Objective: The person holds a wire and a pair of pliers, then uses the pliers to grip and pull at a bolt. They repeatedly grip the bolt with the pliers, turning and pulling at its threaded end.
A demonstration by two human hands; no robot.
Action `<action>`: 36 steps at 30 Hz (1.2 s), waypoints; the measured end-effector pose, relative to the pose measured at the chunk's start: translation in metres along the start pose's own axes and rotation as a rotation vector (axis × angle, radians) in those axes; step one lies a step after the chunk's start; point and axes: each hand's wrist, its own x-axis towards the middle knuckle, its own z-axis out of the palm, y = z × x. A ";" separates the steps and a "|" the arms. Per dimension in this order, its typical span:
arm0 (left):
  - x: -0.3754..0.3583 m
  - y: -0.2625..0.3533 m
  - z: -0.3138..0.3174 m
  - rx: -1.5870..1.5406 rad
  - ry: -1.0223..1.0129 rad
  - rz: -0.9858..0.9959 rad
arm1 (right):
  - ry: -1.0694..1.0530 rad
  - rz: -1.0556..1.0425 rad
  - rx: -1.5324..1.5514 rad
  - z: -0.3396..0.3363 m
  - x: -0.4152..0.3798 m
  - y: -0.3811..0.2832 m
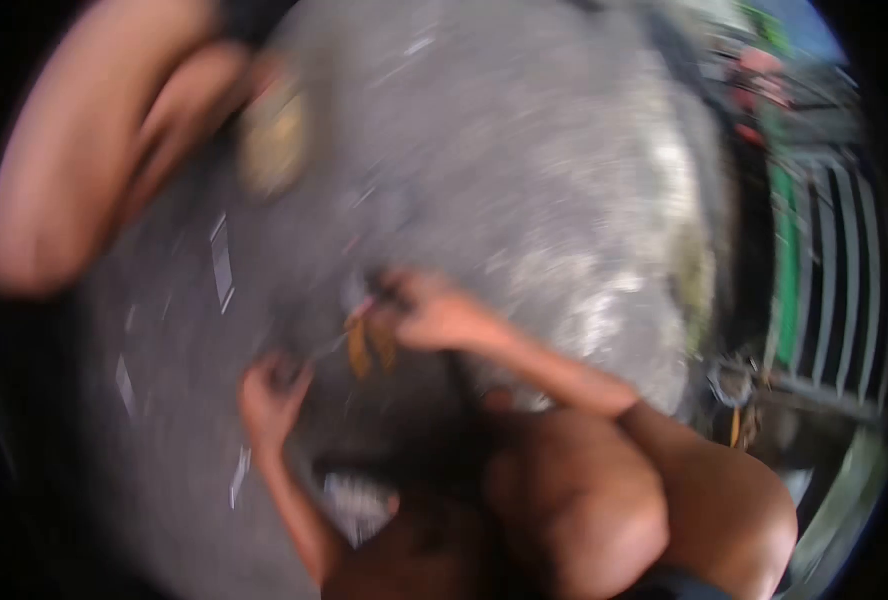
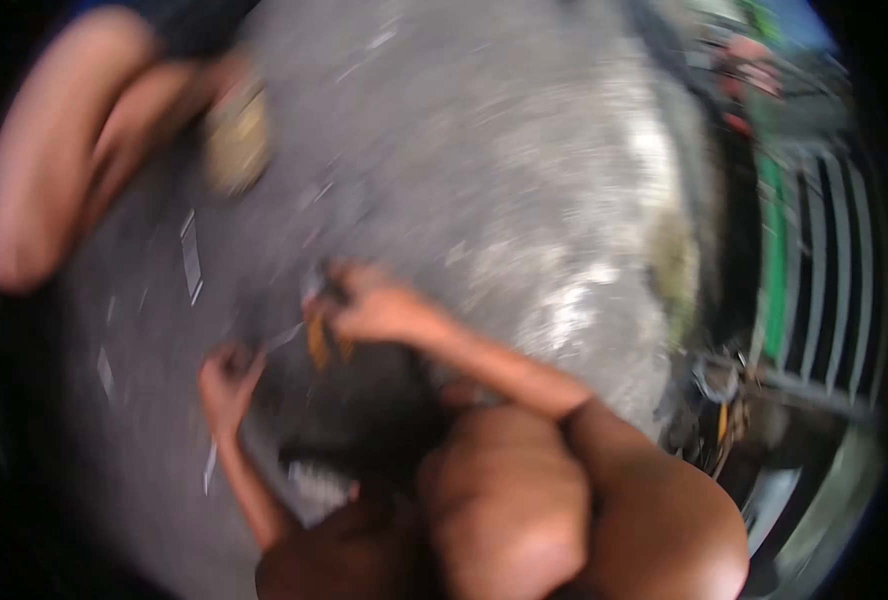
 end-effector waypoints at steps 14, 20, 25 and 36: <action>-0.005 0.042 -0.022 -0.194 0.102 0.027 | -0.233 -0.336 0.055 0.012 0.024 -0.055; -0.001 0.034 0.001 -0.137 0.067 0.045 | -0.368 -0.230 -0.102 -0.001 0.031 -0.027; 0.016 0.031 0.006 0.066 0.027 0.211 | -0.456 -0.283 -0.167 -0.009 0.049 -0.020; 0.020 0.029 0.023 -0.033 0.120 0.091 | -0.513 -0.383 -0.170 -0.008 0.103 -0.015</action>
